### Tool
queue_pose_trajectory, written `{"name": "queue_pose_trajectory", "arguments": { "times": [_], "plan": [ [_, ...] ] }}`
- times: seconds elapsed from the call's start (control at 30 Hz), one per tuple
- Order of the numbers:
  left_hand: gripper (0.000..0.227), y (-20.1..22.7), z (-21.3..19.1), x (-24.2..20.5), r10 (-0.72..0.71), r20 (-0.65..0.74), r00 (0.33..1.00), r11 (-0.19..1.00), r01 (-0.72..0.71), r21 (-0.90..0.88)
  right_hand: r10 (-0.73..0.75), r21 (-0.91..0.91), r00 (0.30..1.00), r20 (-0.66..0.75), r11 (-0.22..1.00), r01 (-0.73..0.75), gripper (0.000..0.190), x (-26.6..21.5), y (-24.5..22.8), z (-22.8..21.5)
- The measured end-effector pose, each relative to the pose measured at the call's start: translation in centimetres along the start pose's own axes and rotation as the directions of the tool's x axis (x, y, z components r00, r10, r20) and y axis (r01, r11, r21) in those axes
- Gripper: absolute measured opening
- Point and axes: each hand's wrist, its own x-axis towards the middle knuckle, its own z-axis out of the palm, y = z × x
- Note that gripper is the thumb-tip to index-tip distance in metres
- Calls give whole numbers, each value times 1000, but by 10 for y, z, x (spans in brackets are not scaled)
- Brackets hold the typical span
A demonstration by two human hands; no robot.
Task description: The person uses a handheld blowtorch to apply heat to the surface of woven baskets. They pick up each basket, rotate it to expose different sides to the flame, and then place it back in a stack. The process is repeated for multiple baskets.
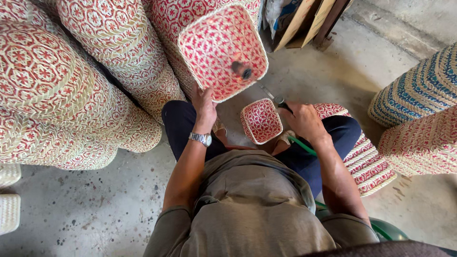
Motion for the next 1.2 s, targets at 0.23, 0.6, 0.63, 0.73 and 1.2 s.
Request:
{"name": "queue_pose_trajectory", "arguments": {
  "times": [0.23, 0.6, 0.63, 0.73, 1.2],
  "plan": [
    [63, 20, 2, -8, 245, 188, 951, 969, -235, -73, 317, 187, 948, -32, 934, -306, 33, 6, -7, -28],
    [63, 10, 9, -7, 199, 213, 957, 978, -181, -100, 36, 107, 993, 110, 993, -47, 30, 17, -16, -3],
    [62, 14, 5, -4, 177, 168, 970, 984, -169, -61, -57, 73, 997, 48, 996, 53, 30, 14, -13, -5],
    [53, 23, -7, -2, 107, 73, 992, 994, -108, 16, 4, 29, 992, -123, 1000, -1, 33, 1, -1, -17],
    [65, 49, 4, -37, -365, 82, 928, 787, 260, 559, 554, 429, 816, -166, 785, -447, 44, 14, 37, 26]
  ]
}}
